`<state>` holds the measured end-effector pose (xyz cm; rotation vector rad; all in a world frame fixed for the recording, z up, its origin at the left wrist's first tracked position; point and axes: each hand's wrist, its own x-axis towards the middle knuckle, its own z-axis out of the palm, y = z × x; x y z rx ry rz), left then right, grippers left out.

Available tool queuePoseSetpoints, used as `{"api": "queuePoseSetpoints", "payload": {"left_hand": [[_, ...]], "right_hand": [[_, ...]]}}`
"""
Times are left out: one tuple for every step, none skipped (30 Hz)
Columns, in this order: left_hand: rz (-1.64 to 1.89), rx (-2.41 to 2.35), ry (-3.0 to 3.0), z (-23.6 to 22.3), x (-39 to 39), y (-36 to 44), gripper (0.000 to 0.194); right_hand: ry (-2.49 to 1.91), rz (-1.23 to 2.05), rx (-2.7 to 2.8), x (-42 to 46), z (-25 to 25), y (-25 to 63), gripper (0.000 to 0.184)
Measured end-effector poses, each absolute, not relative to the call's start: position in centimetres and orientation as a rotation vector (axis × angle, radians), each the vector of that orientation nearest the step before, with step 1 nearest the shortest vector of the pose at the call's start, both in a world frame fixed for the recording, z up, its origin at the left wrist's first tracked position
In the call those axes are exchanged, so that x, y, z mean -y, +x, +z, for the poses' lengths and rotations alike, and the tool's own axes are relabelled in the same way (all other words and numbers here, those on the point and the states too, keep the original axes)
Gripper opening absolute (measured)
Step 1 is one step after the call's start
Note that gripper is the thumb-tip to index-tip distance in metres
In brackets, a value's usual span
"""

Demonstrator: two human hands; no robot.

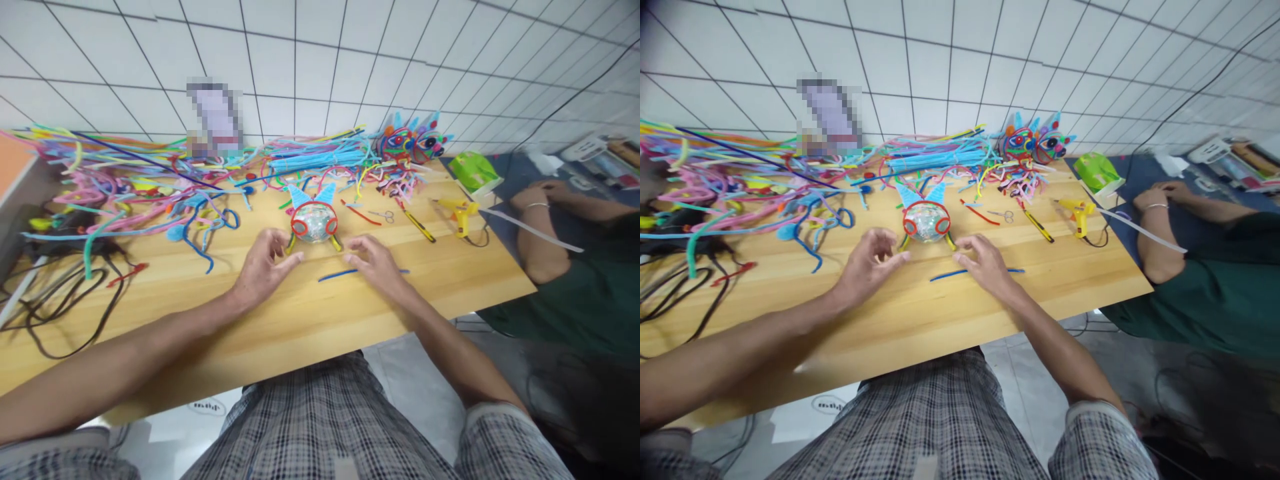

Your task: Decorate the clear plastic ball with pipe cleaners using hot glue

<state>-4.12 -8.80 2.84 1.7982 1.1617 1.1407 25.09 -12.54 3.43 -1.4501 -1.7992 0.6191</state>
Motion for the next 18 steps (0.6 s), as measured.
{"api": "queuePoseSetpoints", "payload": {"left_hand": [[1.191, -1.192, 1.798, 2.4, 8.2, -4.3, 0.047], [1.205, -1.205, 1.795, 1.9, 7.4, -4.4, 0.058], [1.186, -1.195, 1.787, 1.5, 6.7, -4.3, 0.07], [1.152, -1.168, 1.778, 1.1, 5.9, -4.2, 0.081], [1.12, -1.135, 1.767, 0.8, 5.2, -4.0, 0.09], [1.088, -1.097, 1.761, 0.5, 4.5, -3.8, 0.096], [1.068, -1.057, 1.764, 0.4, 3.9, -3.5, 0.101], [1.057, -1.014, 1.775, 0.4, 3.4, -3.2, 0.103], [1.048, -0.973, 1.788, 0.4, 3.0, -2.9, 0.102], [1.044, -0.937, 1.797, 0.5, 2.7, -2.7, 0.1], [1.04, -0.907, 1.8, 0.5, 2.5, -2.5, 0.097], [1.038, -0.89, 1.795, 0.6, 2.4, -2.3, 0.094], [1.041, -0.887, 1.788, 0.6, 2.3, -2.2, 0.092], [1.047, -0.894, 1.787, 0.5, 2.3, -2.2, 0.091], [1.053, -0.909, 1.796, 0.4, 2.2, -2.2, 0.091], [1.057, -0.926, 1.816, 0.3, 2.2, -2.2, 0.09], [1.057, -0.941, 1.84, 0.2, 2.3, -2.2, 0.09], [1.051, -0.949, 1.864, 0.1, 2.3, -2.3, 0.089]], "right_hand": [[-1.465, 0.618, 1.759, 12.0, 3.6, 25.1, 0.029], [-1.468, 0.632, 1.736, 11.3, 3.6, 25.1, 0.038], [-1.459, 0.656, 1.727, 10.6, 3.6, 24.9, 0.047], [-1.443, 0.685, 1.727, 10.0, 3.5, 24.7, 0.056], [-1.425, 0.714, 1.731, 9.3, 3.3, 24.4, 0.062], [-1.409, 0.739, 1.735, 8.8, 3.0, 24.1, 0.067], [-1.399, 0.756, 1.733, 8.5, 2.7, 23.8, 0.07], [-1.393, 0.769, 1.729, 8.2, 2.4, 23.5, 0.072], [-1.388, 0.779, 1.724, 8.1, 2.1, 23.3, 0.074], [-1.386, 0.785, 1.717, 8.0, 1.9, 23.2, 0.074], [-1.384, 0.789, 1.708, 8.0, 1.6, 23.2, 0.074], [-1.38, 0.794, 1.701, 8.1, 1.4, 23.2, 0.073], [-1.374, 0.802, 1.694, 8.1, 1.3, 23.1, 0.072], [-1.367, 0.812, 1.686, 8.1, 1.2, 23.1, 0.071], [-1.358, 0.825, 1.677, 8.1, 1.2, 23.0, 0.071], [-1.35, 0.839, 1.67, 8.1, 1.2, 22.9, 0.071], [-1.344, 0.851, 1.665, 8.2, 1.2, 22.7, 0.071], [-1.343, 0.856, 1.665, 8.2, 1.2, 22.6, 0.071]]}}
